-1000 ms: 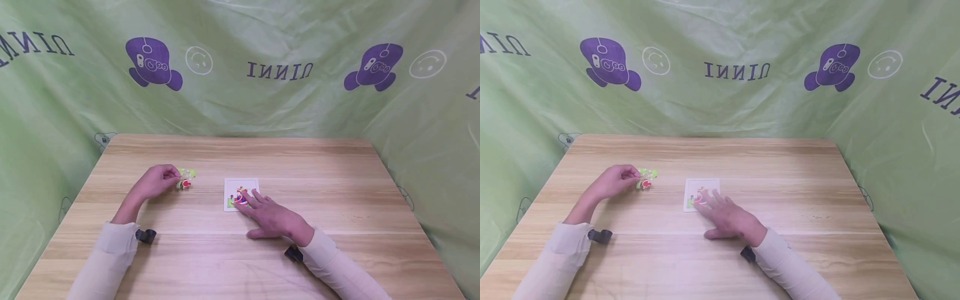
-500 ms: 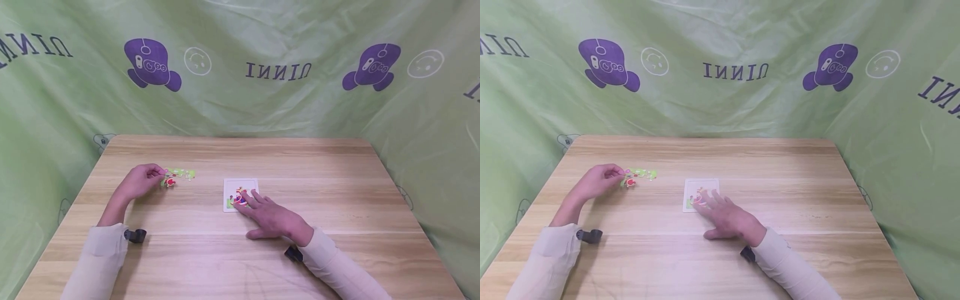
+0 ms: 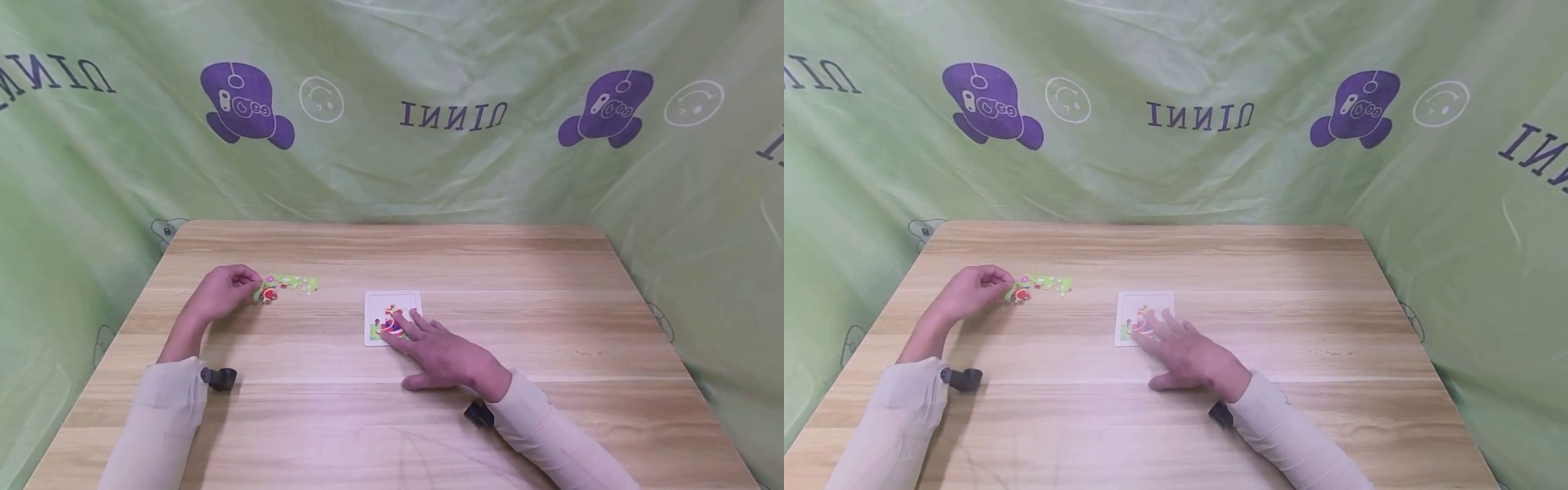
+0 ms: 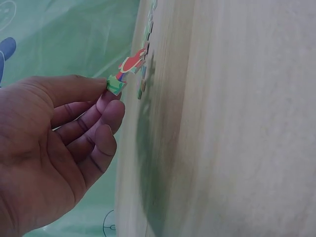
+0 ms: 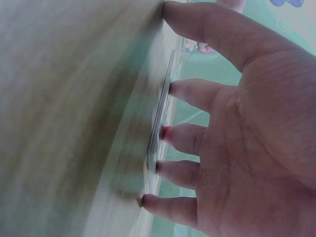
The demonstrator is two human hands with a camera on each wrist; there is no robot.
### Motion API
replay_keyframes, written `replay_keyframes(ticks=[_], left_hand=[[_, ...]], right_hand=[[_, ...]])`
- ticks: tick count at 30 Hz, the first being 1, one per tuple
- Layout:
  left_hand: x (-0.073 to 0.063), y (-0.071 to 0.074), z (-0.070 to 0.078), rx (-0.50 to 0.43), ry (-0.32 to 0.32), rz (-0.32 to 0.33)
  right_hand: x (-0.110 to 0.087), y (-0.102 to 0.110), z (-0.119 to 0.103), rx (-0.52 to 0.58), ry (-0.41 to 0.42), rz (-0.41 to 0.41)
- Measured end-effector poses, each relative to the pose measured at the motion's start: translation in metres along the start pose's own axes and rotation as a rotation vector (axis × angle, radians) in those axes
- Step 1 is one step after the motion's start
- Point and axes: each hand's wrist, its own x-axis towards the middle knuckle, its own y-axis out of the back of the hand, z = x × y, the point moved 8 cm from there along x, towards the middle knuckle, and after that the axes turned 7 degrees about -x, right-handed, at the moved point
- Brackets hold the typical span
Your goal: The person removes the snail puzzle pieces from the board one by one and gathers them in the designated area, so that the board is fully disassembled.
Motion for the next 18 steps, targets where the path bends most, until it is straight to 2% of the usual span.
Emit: replay_keyframes(ticks=[7, 18], left_hand=[[0.0045, -0.0028, -0.0074, 0.006, 0.030, -0.022], [0.0062, -0.0041, -0.0092, 0.020, 0.039, -0.013]], right_hand=[[-0.0002, -0.0004, -0.0001, 0.007, -0.004, -0.003], [0.0006, -0.0009, 0.0011, -0.001, -0.013, -0.009]])
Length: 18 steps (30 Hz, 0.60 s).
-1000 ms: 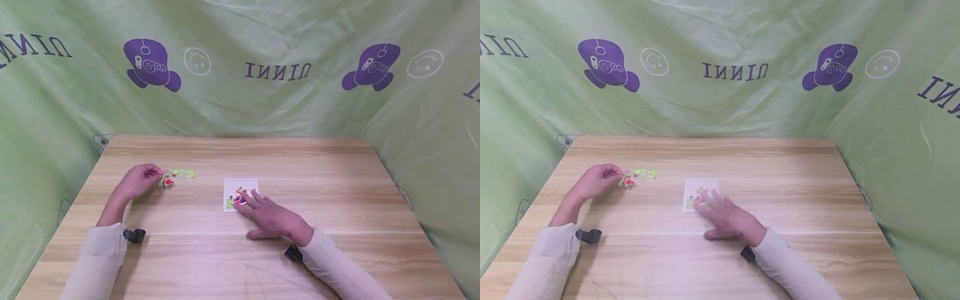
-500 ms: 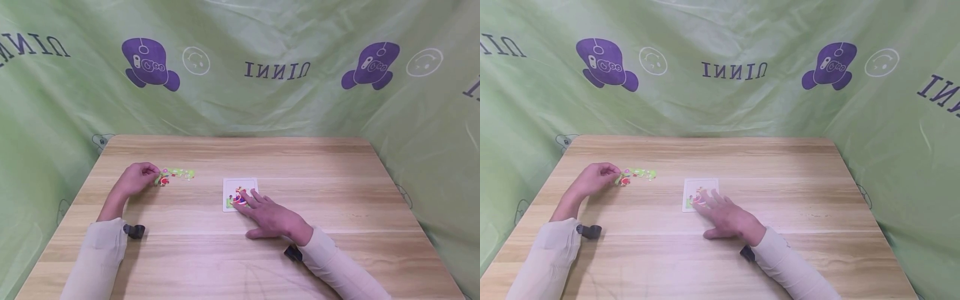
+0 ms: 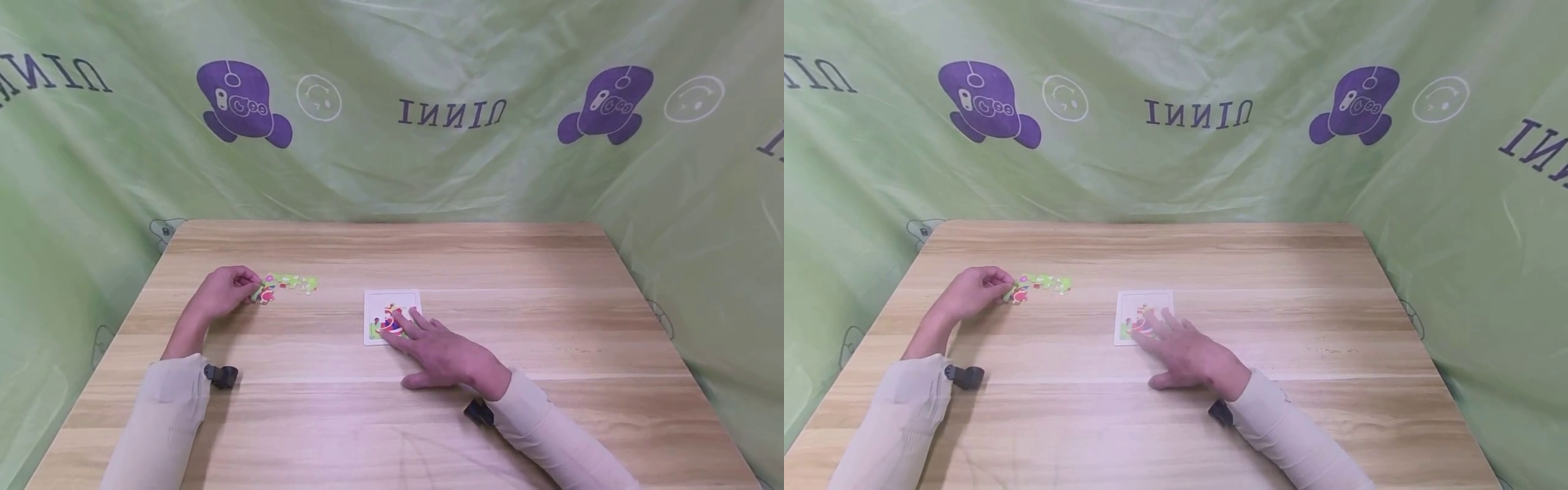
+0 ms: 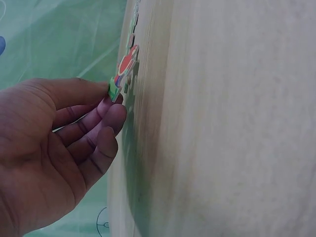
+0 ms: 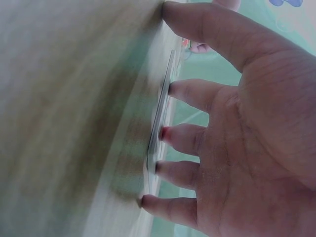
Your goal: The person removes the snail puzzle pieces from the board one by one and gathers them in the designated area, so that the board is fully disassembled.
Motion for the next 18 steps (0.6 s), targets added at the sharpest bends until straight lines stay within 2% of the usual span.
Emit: replay_keyframes(ticks=[18], left_hand=[[0.0035, -0.0019, -0.0038, 0.035, -0.009, -0.009]], right_hand=[[0.0000, 0.0009, -0.0008, -0.008, 0.000, 0.002]])
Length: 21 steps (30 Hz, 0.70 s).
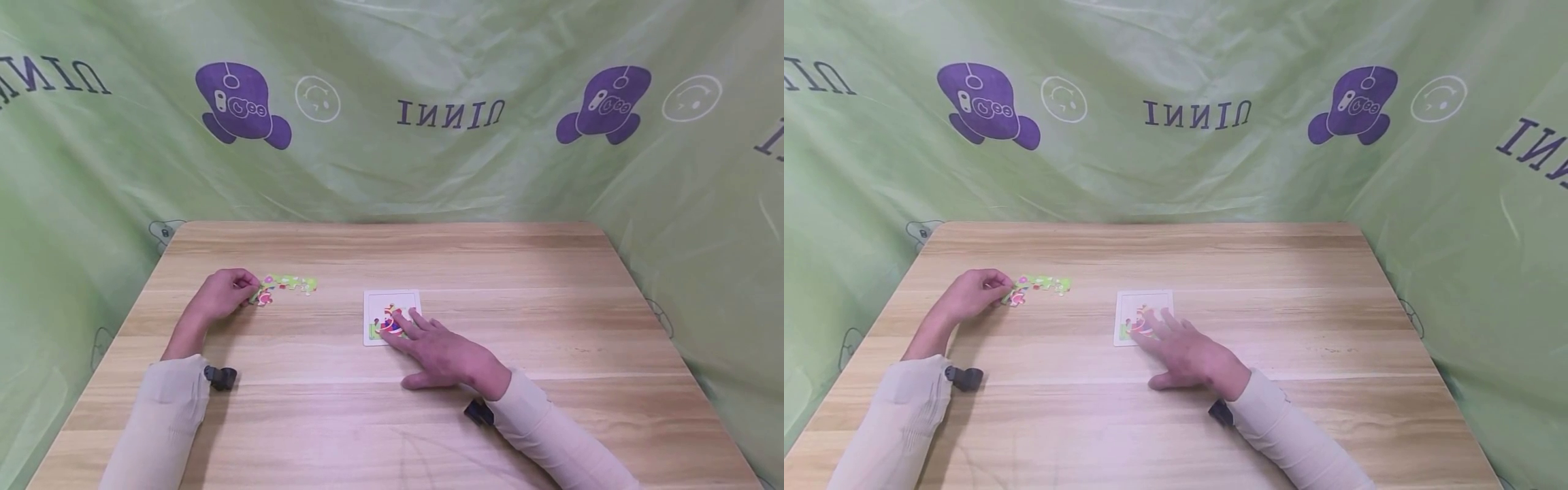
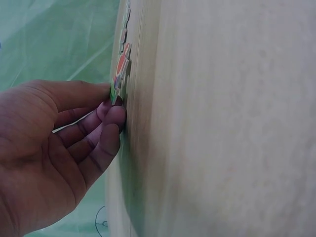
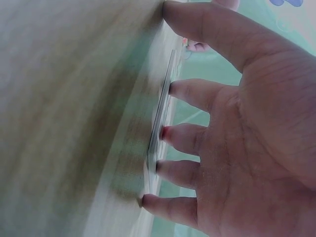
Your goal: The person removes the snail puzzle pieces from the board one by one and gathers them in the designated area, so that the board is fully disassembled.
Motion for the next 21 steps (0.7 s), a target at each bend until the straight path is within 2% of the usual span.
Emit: replay_keyframes(ticks=[18, 21], left_hand=[[-0.0026, -0.0006, -0.0006, -0.003, 0.024, 0.022], [-0.0021, -0.0007, 0.0001, 0.014, 0.013, 0.029]], right_hand=[[-0.0006, 0.0000, -0.0010, 0.020, -0.002, -0.011], [-0.0005, 0.0002, -0.0011, 0.017, -0.003, -0.012]])
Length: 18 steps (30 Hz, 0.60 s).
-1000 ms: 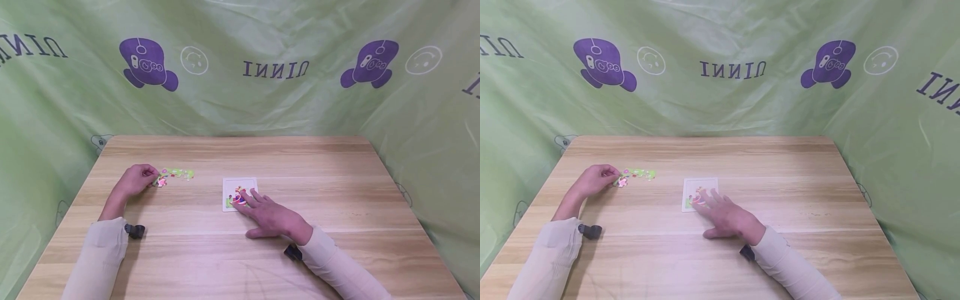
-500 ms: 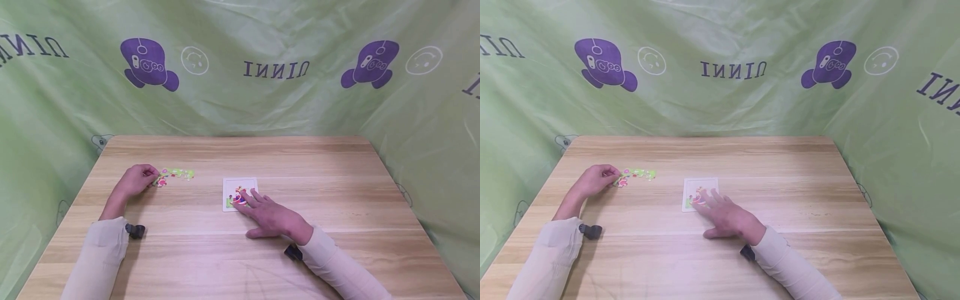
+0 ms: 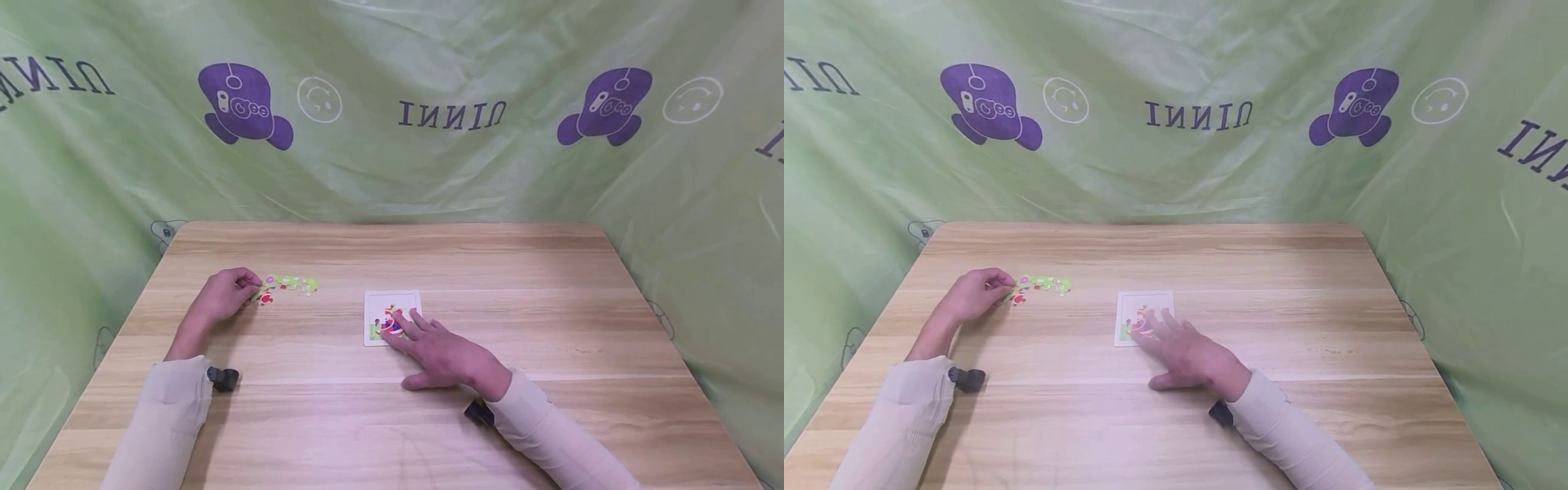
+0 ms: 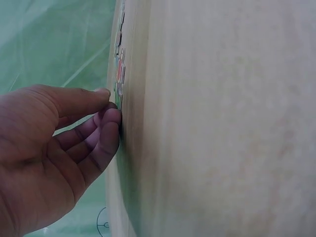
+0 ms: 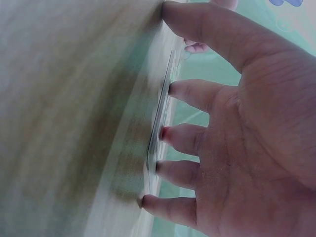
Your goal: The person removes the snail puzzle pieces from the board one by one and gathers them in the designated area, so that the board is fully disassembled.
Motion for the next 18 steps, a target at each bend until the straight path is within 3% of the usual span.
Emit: replay_keyframes(ticks=[10, 18], left_hand=[[-0.002, 0.000, 0.010, 0.087, -0.054, 0.021], [-0.006, -0.011, 0.037, 0.116, -0.169, 0.009]], right_hand=[[0.000, -0.002, 0.001, -0.002, 0.003, 0.001], [0.000, 0.001, 0.001, 0.008, 0.009, 0.010]])
